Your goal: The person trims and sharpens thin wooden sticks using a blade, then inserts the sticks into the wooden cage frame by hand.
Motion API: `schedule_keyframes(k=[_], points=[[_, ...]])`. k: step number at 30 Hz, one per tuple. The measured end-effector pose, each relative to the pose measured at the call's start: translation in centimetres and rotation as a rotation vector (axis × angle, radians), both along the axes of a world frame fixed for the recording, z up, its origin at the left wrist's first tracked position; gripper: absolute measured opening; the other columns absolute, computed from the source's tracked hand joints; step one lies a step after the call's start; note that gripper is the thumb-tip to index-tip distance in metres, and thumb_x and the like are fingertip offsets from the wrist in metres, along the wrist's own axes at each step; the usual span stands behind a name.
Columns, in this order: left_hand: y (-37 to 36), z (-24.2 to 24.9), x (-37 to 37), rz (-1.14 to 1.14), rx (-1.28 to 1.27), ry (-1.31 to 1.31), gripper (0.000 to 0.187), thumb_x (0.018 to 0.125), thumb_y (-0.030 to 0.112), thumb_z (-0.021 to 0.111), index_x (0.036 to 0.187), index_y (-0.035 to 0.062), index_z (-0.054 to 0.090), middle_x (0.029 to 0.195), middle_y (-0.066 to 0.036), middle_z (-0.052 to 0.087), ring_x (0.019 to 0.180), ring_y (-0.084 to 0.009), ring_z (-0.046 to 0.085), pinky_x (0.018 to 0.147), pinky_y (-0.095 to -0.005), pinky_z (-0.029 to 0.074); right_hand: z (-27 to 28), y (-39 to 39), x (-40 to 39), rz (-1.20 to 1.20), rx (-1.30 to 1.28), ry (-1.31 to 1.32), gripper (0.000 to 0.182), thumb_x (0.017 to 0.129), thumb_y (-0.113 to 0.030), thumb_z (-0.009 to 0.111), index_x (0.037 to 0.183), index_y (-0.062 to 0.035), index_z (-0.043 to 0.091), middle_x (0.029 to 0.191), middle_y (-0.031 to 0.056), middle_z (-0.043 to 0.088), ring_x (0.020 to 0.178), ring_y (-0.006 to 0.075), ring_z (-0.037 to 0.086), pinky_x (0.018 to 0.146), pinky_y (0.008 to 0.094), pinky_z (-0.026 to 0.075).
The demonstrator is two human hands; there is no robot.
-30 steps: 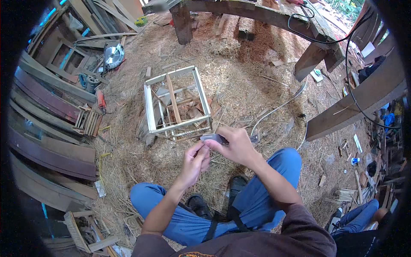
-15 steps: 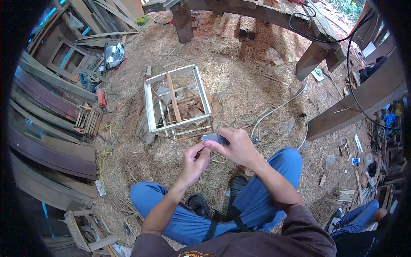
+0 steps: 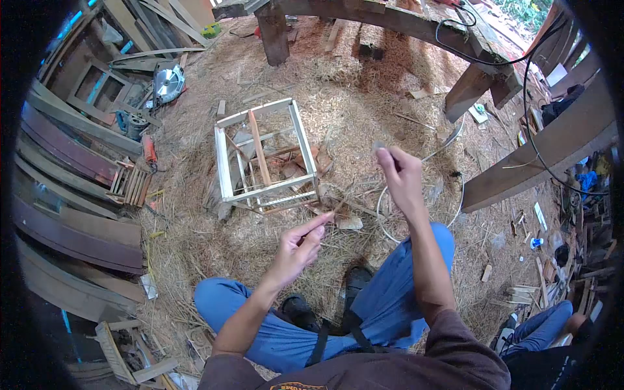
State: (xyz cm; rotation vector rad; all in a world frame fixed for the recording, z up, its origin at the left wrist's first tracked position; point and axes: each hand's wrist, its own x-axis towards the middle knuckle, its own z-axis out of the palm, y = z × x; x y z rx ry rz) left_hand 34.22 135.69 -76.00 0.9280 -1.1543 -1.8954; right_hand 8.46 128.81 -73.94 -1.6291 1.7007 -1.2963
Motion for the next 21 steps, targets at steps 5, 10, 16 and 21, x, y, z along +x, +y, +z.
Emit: schedule_keyframes(k=[5,10,16,21], points=[[-0.9,-0.6,-0.3,0.173,-0.027,-0.002,0.04,0.104,0.02,0.054,0.142,0.0059,0.053,0.065,0.011,0.039,0.051,0.0012,0.032,0.045,-0.0183,0.026,-0.3,1.4,2.8,0.168,-0.122,-0.04,0.031,0.096,-0.029,0.06,0.089,0.0004,0.063,0.064,0.0056,0.054,0.059,0.0135,0.053,0.053,0.0317,0.041],[-1.0,-0.9,-0.8,0.264,-0.079,-0.091,0.033,0.104,0.021,0.055,0.132,0.0046,0.058,0.064,0.009,0.038,0.05,-0.0005,0.032,0.044,-0.02,0.025,-1.8,2.5,6.1,0.466,-0.145,0.069,0.03,0.091,-0.03,0.065,0.091,-0.0007,0.059,0.07,0.0127,0.058,0.059,0.0263,0.058,0.055,0.0382,0.045],[-1.1,-3.5,0.4,0.218,-0.376,-0.254,0.021,0.102,0.013,0.056,0.116,0.0025,0.067,0.066,0.009,0.045,0.053,0.0,0.038,0.046,-0.0201,0.027,-2.7,3.0,7.5,0.505,-0.245,0.158,0.034,0.087,-0.033,0.072,0.08,-0.003,0.057,0.066,0.0119,0.053,0.057,0.0296,0.057,0.053,0.0399,0.045],[-0.6,-1.5,0.8,0.107,-0.233,-0.111,0.023,0.102,0.01,0.053,0.118,0.0009,0.066,0.064,0.009,0.044,0.053,0.0,0.035,0.046,-0.021,0.025,-2.4,2.6,6.7,0.528,-0.322,0.248,0.034,0.081,-0.034,0.076,0.079,-0.0039,0.061,0.068,0.0118,0.057,0.059,0.0305,0.06,0.054,0.0406,0.048]])
